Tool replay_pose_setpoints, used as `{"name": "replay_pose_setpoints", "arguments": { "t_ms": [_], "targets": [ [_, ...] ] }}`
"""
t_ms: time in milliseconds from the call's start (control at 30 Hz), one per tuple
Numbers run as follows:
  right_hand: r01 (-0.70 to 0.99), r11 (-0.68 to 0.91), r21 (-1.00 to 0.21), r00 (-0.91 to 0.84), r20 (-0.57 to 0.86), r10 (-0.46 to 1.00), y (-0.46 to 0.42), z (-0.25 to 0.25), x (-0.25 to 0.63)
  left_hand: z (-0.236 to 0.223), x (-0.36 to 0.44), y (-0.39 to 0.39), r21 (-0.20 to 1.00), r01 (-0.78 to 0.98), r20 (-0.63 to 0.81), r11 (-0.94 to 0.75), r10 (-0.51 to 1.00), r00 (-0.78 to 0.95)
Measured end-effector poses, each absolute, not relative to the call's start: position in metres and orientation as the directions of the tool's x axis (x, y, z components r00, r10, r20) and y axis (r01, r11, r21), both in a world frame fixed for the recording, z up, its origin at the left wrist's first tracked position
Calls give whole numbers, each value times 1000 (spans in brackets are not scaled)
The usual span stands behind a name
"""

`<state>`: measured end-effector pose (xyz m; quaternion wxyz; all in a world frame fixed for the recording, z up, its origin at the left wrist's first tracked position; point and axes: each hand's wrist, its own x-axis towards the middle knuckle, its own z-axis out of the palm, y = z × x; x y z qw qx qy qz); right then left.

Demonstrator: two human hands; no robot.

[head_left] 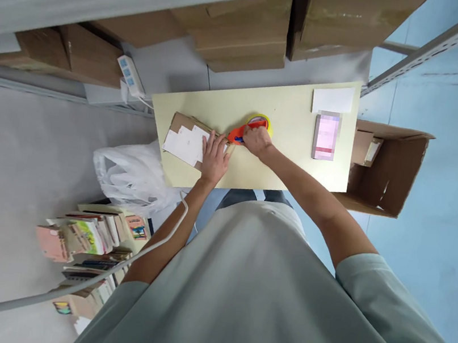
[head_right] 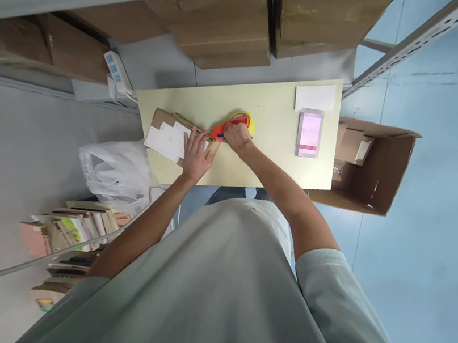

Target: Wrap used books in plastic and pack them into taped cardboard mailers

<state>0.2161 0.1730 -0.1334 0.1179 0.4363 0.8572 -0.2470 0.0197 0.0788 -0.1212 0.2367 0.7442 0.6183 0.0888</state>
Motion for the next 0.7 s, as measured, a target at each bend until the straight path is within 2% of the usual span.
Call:
{"name": "replay_pose_setpoints", "arguments": {
  "t_ms": [67, 233, 400, 700],
  "targets": [
    [839, 489, -239, -538, -489, 686, 174, -120, 223, -120, 19, 79, 452, 882, -163, -134, 960, 229],
    [856, 457, -242, -511, -529, 678, 177, -94, 242, -118, 20, 80, 438, 883, -173, -168, 948, 266],
    [874, 410, -260, -483, -551, 680, 177, -81, 215, -119, 21, 82, 439, 880, -162, -178, 948, 273],
    [923, 361, -136, -366, -602, 710, 165, -46, 220, -123, 12, 82, 466, 849, -85, -248, 943, 322]
  ]
}}
